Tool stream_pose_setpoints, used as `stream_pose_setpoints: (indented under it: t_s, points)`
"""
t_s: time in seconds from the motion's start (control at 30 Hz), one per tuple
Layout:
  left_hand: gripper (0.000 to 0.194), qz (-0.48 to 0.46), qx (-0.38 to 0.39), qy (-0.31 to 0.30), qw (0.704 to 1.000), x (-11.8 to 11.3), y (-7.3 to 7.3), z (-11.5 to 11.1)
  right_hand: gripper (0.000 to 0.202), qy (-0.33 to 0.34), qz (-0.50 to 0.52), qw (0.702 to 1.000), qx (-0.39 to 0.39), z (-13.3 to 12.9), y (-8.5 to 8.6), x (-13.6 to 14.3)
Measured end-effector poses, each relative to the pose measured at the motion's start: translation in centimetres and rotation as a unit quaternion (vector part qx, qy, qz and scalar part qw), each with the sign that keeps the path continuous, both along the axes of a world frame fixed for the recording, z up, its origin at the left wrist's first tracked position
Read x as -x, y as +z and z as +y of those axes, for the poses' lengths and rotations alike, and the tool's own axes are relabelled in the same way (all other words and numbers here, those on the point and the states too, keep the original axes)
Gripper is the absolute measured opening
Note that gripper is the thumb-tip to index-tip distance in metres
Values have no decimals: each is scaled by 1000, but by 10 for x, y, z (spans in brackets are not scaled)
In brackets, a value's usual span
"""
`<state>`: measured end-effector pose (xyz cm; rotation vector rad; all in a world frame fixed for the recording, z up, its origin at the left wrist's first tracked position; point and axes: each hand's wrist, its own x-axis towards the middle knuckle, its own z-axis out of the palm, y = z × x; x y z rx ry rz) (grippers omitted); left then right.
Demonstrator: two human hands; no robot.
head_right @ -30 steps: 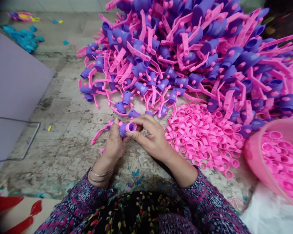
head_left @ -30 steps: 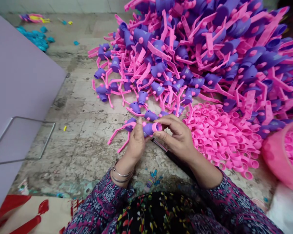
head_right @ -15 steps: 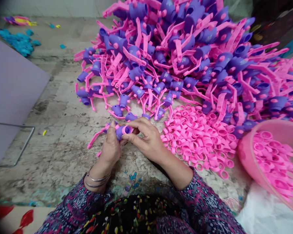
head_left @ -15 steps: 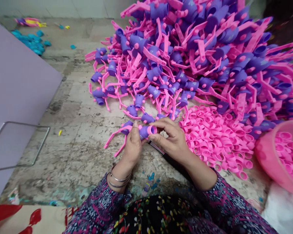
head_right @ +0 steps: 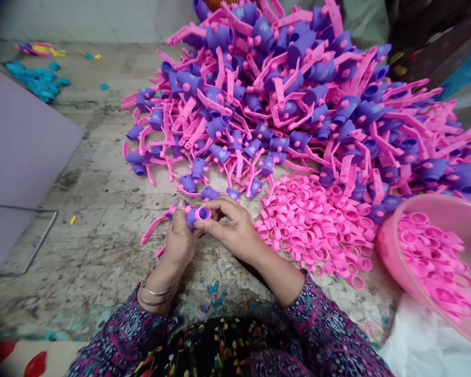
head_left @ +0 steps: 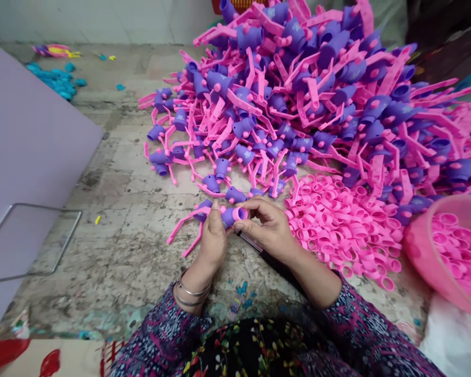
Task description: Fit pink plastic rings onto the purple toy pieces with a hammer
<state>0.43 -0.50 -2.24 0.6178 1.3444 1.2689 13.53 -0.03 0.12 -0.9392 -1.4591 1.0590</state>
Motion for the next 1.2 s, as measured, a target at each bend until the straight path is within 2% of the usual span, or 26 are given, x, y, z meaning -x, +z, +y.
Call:
stream_pose_setpoints:
  t_s: [0.2,0.4,0.57,1.0,1.2]
  points:
    - [56,17,-1,-10,1000,1,-1,0,30,14,26,999,34,1,-2,1]
    - [49,21,-12,-20,999,4,-6,-1,30,-5,-70,997,-33,2,6,-4]
    - [49,12,-6,-16,1000,2,-3,-3,23,-12,-73,995,-64,3,8,-4]
    - [49,93,-56,-12,994,1,4,-8,24,-37,-59,997,-32,-2,1,1]
    - [52,95,-23,17,995,-1,6,-8,27,-25,-28,999,4,-2,-2,3]
